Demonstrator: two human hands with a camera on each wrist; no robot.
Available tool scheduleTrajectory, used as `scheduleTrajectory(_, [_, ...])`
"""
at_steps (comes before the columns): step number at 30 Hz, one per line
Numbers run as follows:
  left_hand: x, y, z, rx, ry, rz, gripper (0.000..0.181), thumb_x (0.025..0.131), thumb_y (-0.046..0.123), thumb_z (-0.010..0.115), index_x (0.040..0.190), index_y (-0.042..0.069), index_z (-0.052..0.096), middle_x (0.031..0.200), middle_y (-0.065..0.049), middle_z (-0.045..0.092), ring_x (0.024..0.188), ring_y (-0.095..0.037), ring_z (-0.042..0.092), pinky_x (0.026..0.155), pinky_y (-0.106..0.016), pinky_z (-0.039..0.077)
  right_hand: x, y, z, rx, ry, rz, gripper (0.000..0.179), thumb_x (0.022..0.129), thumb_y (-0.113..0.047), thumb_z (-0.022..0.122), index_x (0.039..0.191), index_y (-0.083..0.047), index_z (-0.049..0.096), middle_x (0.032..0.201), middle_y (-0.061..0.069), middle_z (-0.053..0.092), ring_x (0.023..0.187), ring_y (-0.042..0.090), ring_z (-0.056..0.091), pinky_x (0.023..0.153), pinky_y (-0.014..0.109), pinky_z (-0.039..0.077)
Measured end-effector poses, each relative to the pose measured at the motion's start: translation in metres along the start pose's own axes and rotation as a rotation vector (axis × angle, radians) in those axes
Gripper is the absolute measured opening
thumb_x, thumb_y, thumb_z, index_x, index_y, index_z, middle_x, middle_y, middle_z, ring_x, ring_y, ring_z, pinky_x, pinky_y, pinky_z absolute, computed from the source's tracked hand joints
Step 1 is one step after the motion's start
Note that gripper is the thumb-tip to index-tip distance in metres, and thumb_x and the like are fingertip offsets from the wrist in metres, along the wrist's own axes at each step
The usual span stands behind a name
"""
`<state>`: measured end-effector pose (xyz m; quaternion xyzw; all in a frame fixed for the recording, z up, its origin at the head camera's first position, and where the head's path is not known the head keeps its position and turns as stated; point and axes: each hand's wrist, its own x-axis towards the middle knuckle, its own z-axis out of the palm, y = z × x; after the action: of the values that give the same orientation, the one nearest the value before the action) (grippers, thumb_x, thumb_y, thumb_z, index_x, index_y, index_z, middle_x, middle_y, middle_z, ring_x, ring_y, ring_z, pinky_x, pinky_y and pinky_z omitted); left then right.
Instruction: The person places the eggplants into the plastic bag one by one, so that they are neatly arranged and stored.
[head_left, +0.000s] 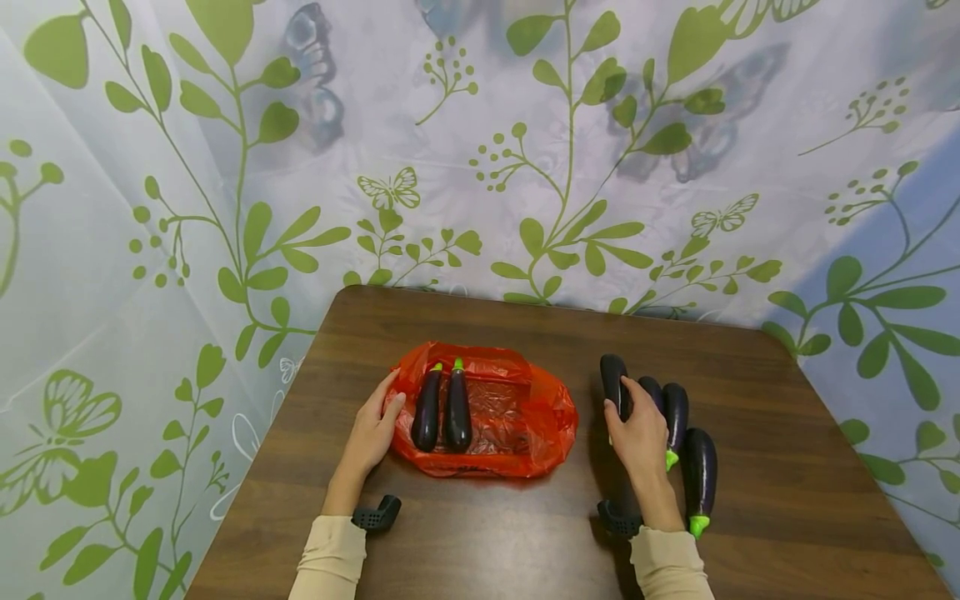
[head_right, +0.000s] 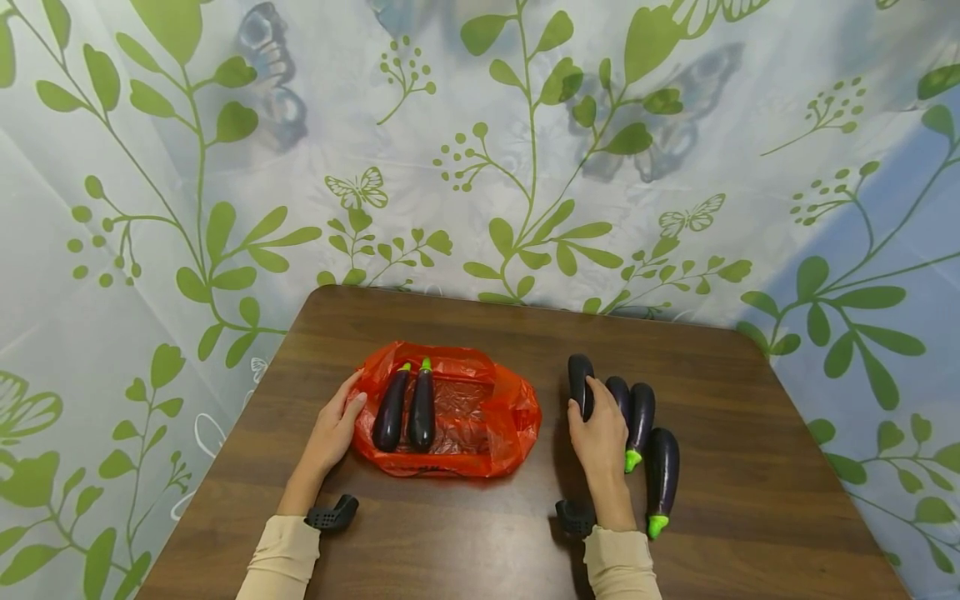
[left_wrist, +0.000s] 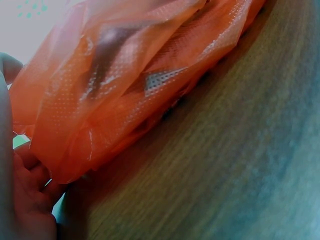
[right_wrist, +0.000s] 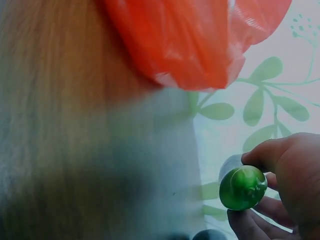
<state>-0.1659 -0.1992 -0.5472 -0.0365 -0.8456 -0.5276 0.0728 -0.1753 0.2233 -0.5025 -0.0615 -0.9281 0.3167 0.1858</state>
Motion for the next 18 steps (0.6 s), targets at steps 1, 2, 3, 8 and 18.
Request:
scheduleTrajectory(1, [0.000,0.000,0.000,0.000,0.000,-0.001,0.055,0.109,0.041,0.048,0.158,0.018,0.041,0.161,-0.016,0.043,0.147,-0.041,0.042,0.120,-0.061,0.029,0.000,-0.002,-0.001,0.006,0.008,-0.004,0.052,0.095,-0.016,0.072,0.143,-0.003,0.057,0.142,0.027,0.059,0.128,0.047,0.057,0.105,0.065,0.045])
scheduleTrajectory(2, [0.000,0.000,0.000,0.000,0.000,-0.001,0.055,0.109,0.041,0.048,0.158,0.018,0.041,0.161,-0.016,0.043,0.147,-0.041,0.042,0.120,-0.061,0.029,0.000,-0.003,-0.002,0.011,0.015,-0.009,0.052,0.095,-0.016,0.072,0.142,-0.002,0.058,0.141,0.027,0.059,0.126,0.047,0.058,0.104,0.065,0.046])
scheduleTrajectory(3, [0.000,0.000,0.000,0.000,0.000,-0.001,0.055,0.109,0.041,0.048,0.158,0.018,0.041,0.161,-0.016,0.043,0.147,-0.041,0.042,0.120,-0.061,0.029,0.000,-0.005,-0.002,0.017,0.024,-0.014,0.052,0.094,-0.017,0.072,0.142,-0.002,0.058,0.139,0.027,0.060,0.122,0.047,0.060,0.101,0.065,0.047])
scheduleTrajectory(8, [0.000,0.000,0.000,-0.007,-0.001,-0.002,0.055,0.109,0.041,0.049,0.158,0.019,0.041,0.161,-0.016,0.043,0.147,-0.041,0.042,0.120,-0.061,0.029,0.000,-0.012,-0.005,0.027,0.068,-0.041,0.050,0.094,-0.017,0.073,0.141,-0.004,0.060,0.123,0.024,0.067,0.098,0.039,0.064,0.085,0.060,0.053])
scheduleTrajectory(18, [0.000,0.000,0.000,-0.007,0.000,-0.003,0.054,0.109,0.041,0.048,0.158,0.019,0.041,0.161,-0.016,0.043,0.146,-0.040,0.043,0.120,-0.061,0.030,-0.001,-0.027,-0.012,0.059,0.109,-0.083,0.050,0.093,-0.018,0.074,0.141,-0.007,0.061,0.117,0.021,0.070,0.095,0.035,0.068,0.079,0.053,0.056])
